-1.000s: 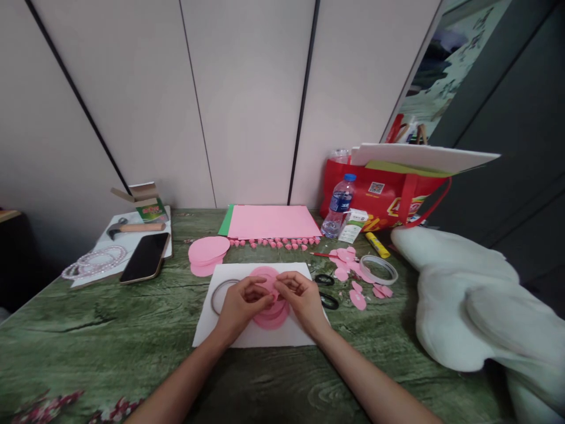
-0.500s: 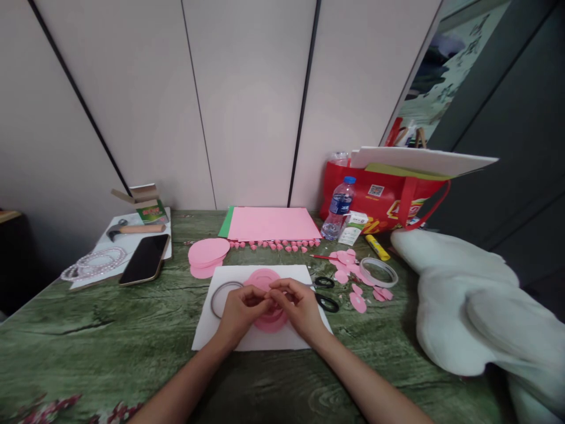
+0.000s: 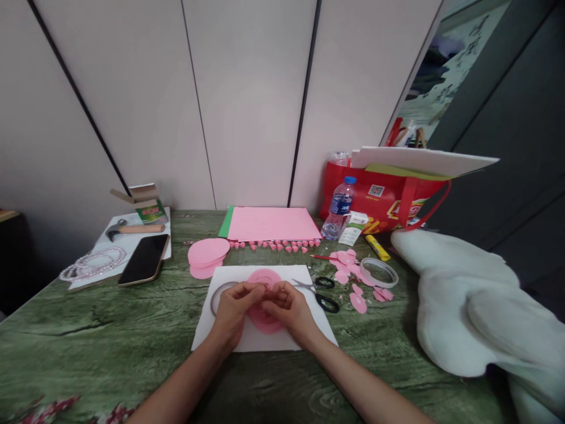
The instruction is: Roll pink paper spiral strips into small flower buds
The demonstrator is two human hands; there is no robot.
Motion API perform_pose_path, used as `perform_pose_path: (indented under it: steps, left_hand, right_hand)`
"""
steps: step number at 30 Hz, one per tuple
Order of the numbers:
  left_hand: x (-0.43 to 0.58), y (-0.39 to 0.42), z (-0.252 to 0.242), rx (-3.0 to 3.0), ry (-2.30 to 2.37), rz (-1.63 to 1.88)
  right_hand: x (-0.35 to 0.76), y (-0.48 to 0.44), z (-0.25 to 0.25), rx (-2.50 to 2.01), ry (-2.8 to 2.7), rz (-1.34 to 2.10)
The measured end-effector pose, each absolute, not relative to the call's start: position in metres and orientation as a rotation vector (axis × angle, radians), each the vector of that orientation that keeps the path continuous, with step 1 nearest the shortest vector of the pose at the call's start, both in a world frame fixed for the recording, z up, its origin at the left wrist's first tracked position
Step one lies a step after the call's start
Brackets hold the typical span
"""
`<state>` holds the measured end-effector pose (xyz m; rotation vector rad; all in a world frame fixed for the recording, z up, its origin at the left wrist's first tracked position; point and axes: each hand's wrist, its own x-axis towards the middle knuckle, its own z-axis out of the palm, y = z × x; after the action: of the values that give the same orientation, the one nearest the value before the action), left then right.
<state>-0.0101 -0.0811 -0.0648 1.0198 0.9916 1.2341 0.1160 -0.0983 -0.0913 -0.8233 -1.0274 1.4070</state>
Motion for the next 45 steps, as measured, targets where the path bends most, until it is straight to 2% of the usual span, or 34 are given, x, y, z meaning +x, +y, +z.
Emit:
perform_pose_path:
  steps: [11, 22, 45]
  left_hand:
    - [-0.0059, -0.0854, -0.0676, 0.997, 0.922, 1.171]
    - [-0.0074, -0.0808, -0.0687, 1.220, 1.125, 1.260]
    - [-0.0098, -0.0819, -0.0665, 1.438, 1.150, 1.301]
  right_hand:
    - [0.1160, -0.0974, -0.0902, -0.775, -0.856, 1.515]
    - [0.1178, -0.0963, -0.0905, -0.816, -0.873, 1.449]
    - [0.1217, -0.0932, -0.0941, -0.818, -0.794, 1.424]
